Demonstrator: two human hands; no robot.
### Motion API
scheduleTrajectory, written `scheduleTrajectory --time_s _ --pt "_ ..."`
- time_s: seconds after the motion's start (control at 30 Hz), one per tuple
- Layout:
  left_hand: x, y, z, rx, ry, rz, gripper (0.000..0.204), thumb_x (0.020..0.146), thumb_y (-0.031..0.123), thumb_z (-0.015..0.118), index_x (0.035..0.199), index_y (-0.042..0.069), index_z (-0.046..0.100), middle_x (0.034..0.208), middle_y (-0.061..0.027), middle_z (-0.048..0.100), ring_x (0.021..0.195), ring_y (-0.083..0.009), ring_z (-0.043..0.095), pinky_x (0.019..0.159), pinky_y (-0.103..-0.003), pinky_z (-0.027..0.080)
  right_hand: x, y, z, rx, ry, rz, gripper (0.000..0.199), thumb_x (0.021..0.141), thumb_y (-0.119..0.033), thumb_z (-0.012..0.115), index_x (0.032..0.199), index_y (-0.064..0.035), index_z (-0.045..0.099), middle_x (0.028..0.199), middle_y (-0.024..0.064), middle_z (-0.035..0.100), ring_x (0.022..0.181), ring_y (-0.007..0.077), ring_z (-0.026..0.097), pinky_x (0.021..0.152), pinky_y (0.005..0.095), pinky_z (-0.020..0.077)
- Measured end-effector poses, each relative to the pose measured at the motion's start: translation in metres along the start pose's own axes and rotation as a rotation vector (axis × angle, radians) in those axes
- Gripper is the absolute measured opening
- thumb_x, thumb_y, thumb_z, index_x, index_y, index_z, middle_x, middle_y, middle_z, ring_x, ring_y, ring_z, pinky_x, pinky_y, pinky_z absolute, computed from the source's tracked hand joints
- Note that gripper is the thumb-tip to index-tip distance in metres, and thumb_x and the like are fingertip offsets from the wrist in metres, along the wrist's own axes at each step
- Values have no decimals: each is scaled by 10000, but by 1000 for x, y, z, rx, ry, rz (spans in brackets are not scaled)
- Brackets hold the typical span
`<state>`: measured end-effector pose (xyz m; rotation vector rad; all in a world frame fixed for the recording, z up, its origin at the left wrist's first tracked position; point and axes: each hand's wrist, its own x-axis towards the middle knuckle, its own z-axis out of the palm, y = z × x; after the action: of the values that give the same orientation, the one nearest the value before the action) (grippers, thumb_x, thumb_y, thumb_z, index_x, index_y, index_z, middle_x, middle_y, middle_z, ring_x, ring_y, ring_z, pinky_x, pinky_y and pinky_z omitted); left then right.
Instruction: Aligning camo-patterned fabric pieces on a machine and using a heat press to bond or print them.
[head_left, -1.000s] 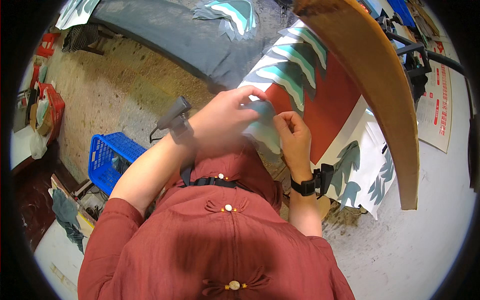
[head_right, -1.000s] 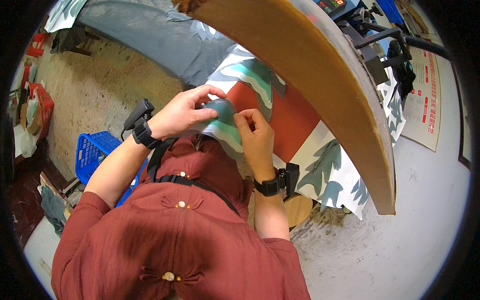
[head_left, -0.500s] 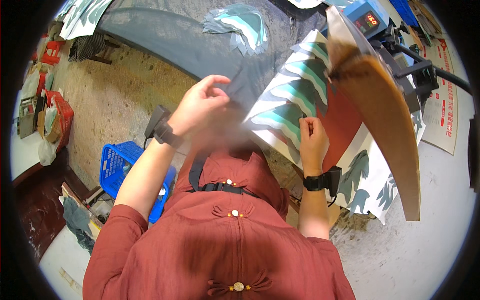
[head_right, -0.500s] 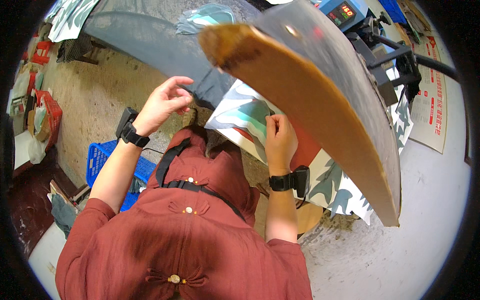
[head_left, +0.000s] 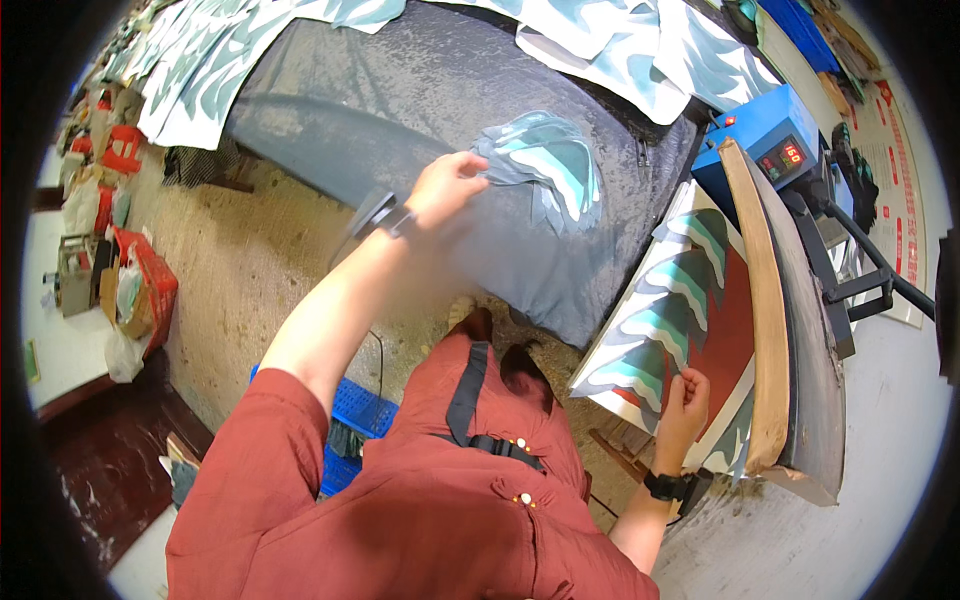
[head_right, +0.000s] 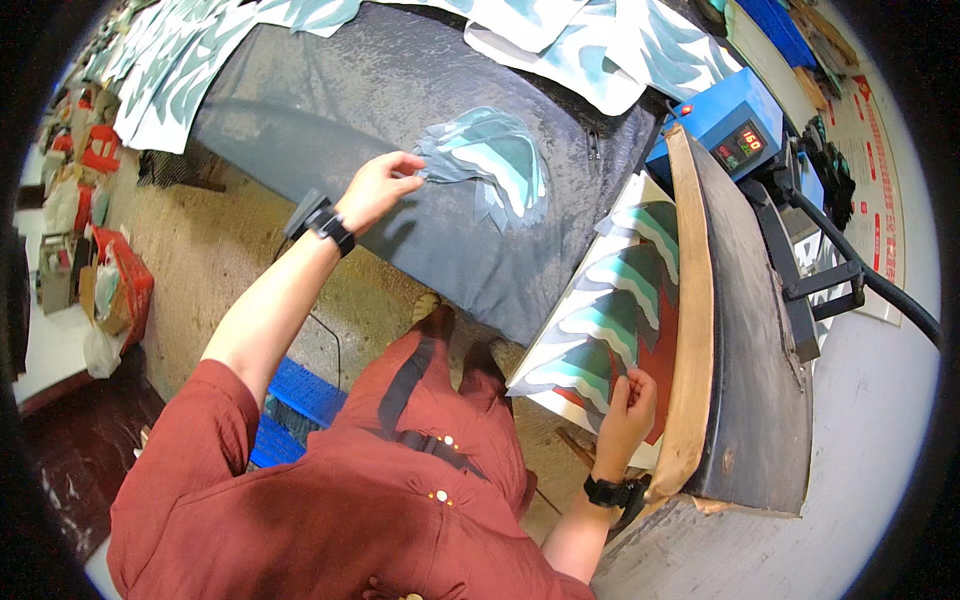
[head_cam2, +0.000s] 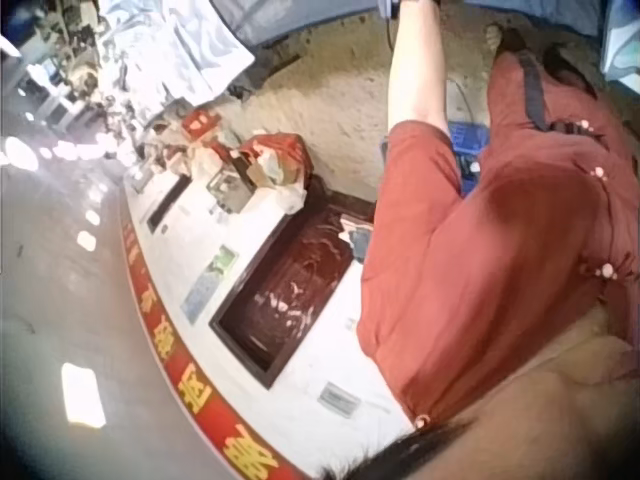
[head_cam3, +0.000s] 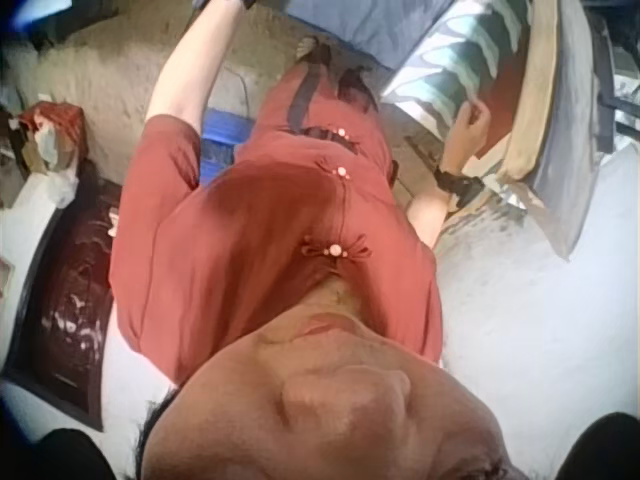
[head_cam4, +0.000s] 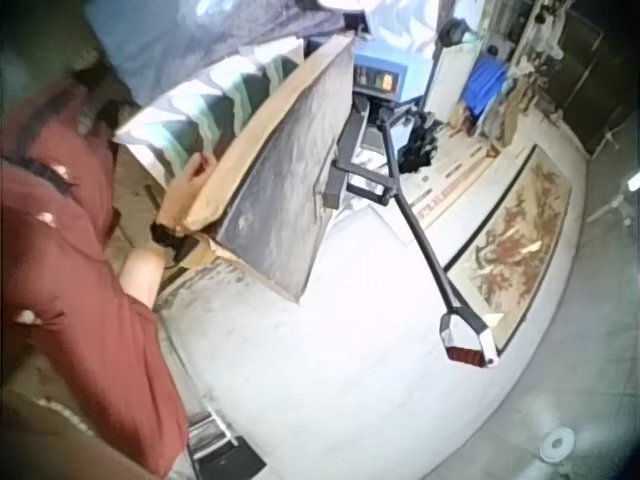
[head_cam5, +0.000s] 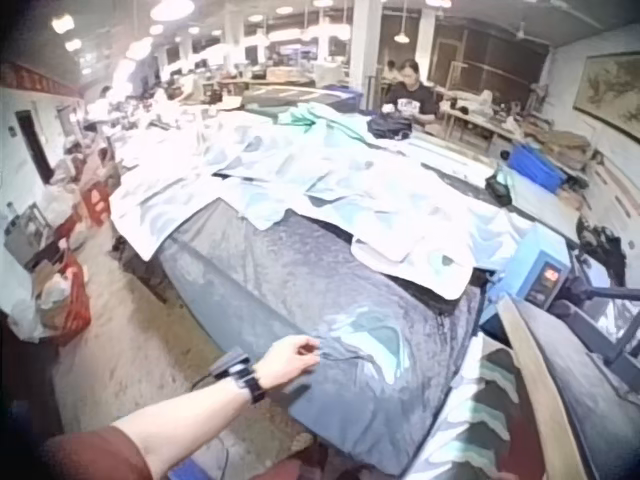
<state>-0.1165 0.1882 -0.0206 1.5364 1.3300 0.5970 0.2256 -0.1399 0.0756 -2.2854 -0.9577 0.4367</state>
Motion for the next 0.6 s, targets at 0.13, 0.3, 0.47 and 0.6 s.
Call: scheduleTrajectory --time_s 0.13,0.3,0.47,0.6 --pt "64 12 40 256 62 154 583 787 254 783 1326 114 613 1223 -182 607 1093 -305 606 942 -395 492 -28 -1 -11 82 11 136 135 968 -104 621 1055 -1 627 915 43 635 808 127 583 747 279 485" --pt "92 27 79 463 86 178 679 748 270 810 1372 158 568 1219 -149 598 1151 -344 560 995 -462 447 -71 8 -25 57 71 245 125 969 -97 612 1048 -2 628 902 25 620 811 116 557 757 266 466" --pt "80 31 94 571 268 305 537 682 178 812 1176 158 604 1256 -97 544 1227 -322 478 1061 -474 357 -96 13 -30 78 97 362 78 990 -94 593 1027 -26 605 893 -21 559 811 73 505 744 226 420" --pt "64 26 89 485 254 410 417 702 155 800 1051 133 574 1097 -88 591 1133 -302 527 1018 -451 360 -100 4 -29 45 119 337 91 990 -98 594 1044 -28 615 940 -11 585 860 82 529 793 231 433"
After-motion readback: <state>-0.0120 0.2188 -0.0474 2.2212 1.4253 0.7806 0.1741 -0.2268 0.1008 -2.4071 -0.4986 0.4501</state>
